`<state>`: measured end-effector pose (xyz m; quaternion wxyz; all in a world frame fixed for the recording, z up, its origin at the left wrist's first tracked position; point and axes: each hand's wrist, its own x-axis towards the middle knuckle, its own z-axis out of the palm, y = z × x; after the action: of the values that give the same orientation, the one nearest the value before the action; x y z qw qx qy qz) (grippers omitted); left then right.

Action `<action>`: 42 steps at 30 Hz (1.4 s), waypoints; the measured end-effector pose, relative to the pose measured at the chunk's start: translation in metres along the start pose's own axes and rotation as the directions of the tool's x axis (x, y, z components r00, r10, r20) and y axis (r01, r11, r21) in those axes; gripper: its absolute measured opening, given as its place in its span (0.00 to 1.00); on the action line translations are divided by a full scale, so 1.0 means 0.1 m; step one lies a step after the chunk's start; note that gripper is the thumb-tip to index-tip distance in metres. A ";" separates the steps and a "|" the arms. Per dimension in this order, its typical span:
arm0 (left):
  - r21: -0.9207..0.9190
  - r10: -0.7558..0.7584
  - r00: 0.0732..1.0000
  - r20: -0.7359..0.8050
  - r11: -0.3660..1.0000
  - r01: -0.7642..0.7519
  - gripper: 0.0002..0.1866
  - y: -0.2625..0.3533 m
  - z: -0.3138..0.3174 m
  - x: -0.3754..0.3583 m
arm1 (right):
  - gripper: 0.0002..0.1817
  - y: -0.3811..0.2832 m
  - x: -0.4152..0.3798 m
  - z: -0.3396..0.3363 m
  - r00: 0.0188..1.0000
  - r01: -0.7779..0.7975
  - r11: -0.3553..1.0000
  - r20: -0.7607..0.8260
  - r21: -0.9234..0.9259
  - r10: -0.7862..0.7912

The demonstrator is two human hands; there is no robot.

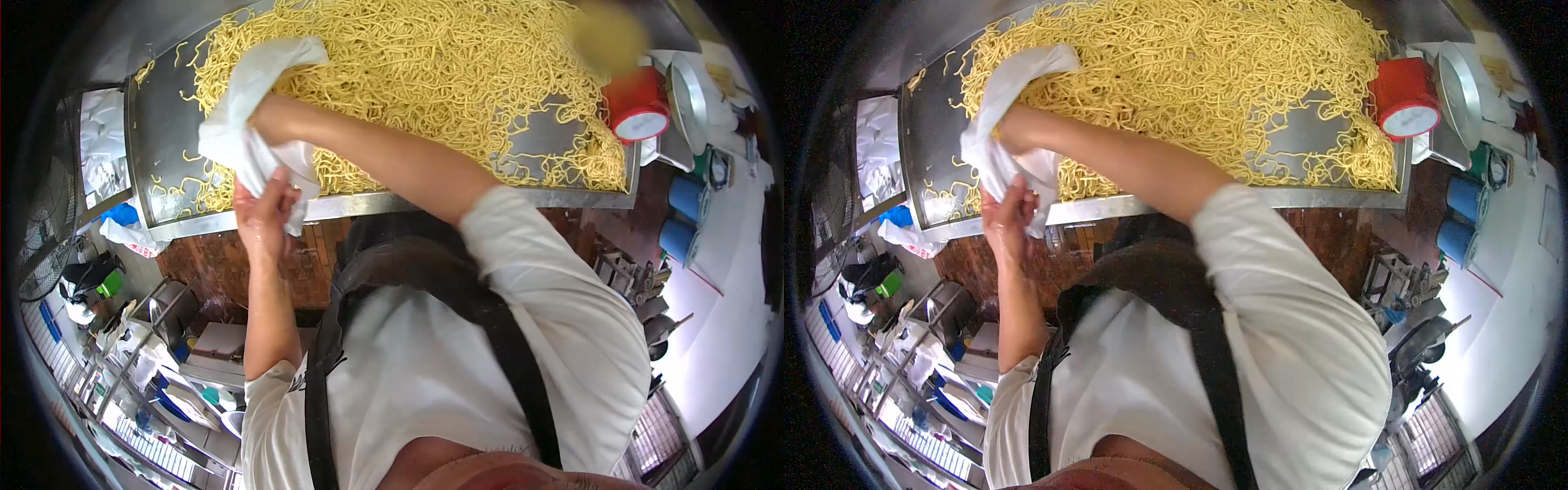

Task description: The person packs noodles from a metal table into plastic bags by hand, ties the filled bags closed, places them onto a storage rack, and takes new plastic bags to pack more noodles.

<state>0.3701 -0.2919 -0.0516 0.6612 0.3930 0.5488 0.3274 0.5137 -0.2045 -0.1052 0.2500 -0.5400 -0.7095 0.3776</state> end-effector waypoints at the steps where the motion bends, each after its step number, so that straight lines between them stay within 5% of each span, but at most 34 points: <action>1: -0.043 0.010 1.000 -0.028 0.999 -0.011 0.16 0.03 -0.08 0.05 | 0.28 0.18 -0.28 0.14 0.999 -0.050 0.994 0.026 0.101 0.048; 2: -0.077 0.003 0.994 -0.114 0.997 -0.012 0.15 0.05 -0.17 0.11 | 0.30 0.40 -0.73 0.21 0.998 0.004 1.000 -0.065 -0.012 -0.005; 4: -0.121 -0.009 0.963 -0.269 0.992 -0.025 0.13 0.15 -0.19 0.17 | 0.33 0.65 -1.50 0.03 0.952 -0.294 0.941 -0.133 -0.167 0.274; 5: -0.120 0.010 0.967 -0.255 0.992 -0.042 0.12 0.10 -0.33 0.21 | 0.36 0.91 -1.87 0.02 0.939 -0.325 0.905 -0.207 -0.274 0.275; 7: -0.081 0.039 0.981 -0.190 0.995 -0.055 0.12 0.03 -0.53 0.25 | 0.41 0.97 -2.40 0.02 0.808 -0.589 0.707 -0.277 -0.392 0.520; 11: -0.010 0.052 0.985 -0.165 0.998 -0.054 0.10 -0.06 -0.54 0.31 | 0.35 1.31 -2.42 0.37 0.863 -0.495 0.774 -0.328 -0.394 0.385; 13: 0.011 0.053 0.979 -0.196 0.999 -0.052 0.08 -0.03 -0.42 0.28 | 0.35 1.49 -2.20 0.42 0.862 -0.499 0.851 -0.193 -0.164 0.468; 19: -0.018 0.064 0.986 -0.152 0.998 -0.067 0.08 -0.05 -0.44 0.25 | 0.38 1.31 -1.88 0.22 0.854 -0.087 0.994 -0.508 0.069 0.111; 22: -0.030 0.044 0.975 -0.219 0.998 -0.052 0.07 -0.05 -0.42 0.20 | 0.44 1.01 -1.81 0.35 0.876 -0.430 0.852 -0.365 -0.298 0.315; 24: -0.010 -0.007 0.935 -0.353 1.000 0.003 0.06 0.00 -0.29 0.13 | 0.44 1.05 -1.68 0.50 0.890 -0.444 0.806 -0.300 -0.392 0.345; 26: -0.011 0.027 0.972 -0.235 0.999 -0.030 0.06 -0.04 -0.33 0.08 | 0.43 1.21 -1.43 0.66 0.896 -0.444 0.724 -0.285 -0.528 0.341; 32: -0.107 0.029 0.999 0.018 0.994 -0.027 0.09 0.10 0.04 -0.21 | 0.25 1.51 -0.78 0.54 0.899 -0.315 0.940 -0.357 -0.130 0.252; 34: -0.133 0.068 0.996 0.062 0.989 -0.060 0.12 0.26 0.15 -0.36 | 0.22 1.14 -0.55 0.33 0.851 -0.428 0.860 -0.195 0.279 0.487; 36: -0.129 0.073 0.980 0.187 0.990 -0.049 0.13 0.39 0.11 -0.47 | 0.18 0.57 -0.33 -0.06 0.937 -0.270 0.871 -0.097 0.412 0.336; 37: -0.123 0.074 0.966 0.250 0.991 -0.044 0.14 0.44 0.11 -0.50 | 0.16 0.34 -0.24 -0.22 0.991 -0.036 0.933 -0.104 0.358 0.079; 39: -0.198 0.104 0.966 0.236 0.978 -0.057 0.15 0.48 0.16 -0.52 | 0.13 0.25 0.16 0.06 0.959 0.149 0.789 -0.283 0.595 0.032; 42: -0.274 0.128 0.982 0.136 0.958 -0.087 0.16 0.51 0.12 -0.32 | 0.20 0.01 0.31 0.24 0.973 0.012 0.955 -0.224 0.296 0.057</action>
<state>0.3761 -0.2974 0.0094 0.7291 0.3536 0.4254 0.4029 0.4868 -0.1811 -0.1218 0.4038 -0.5447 -0.6052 0.4171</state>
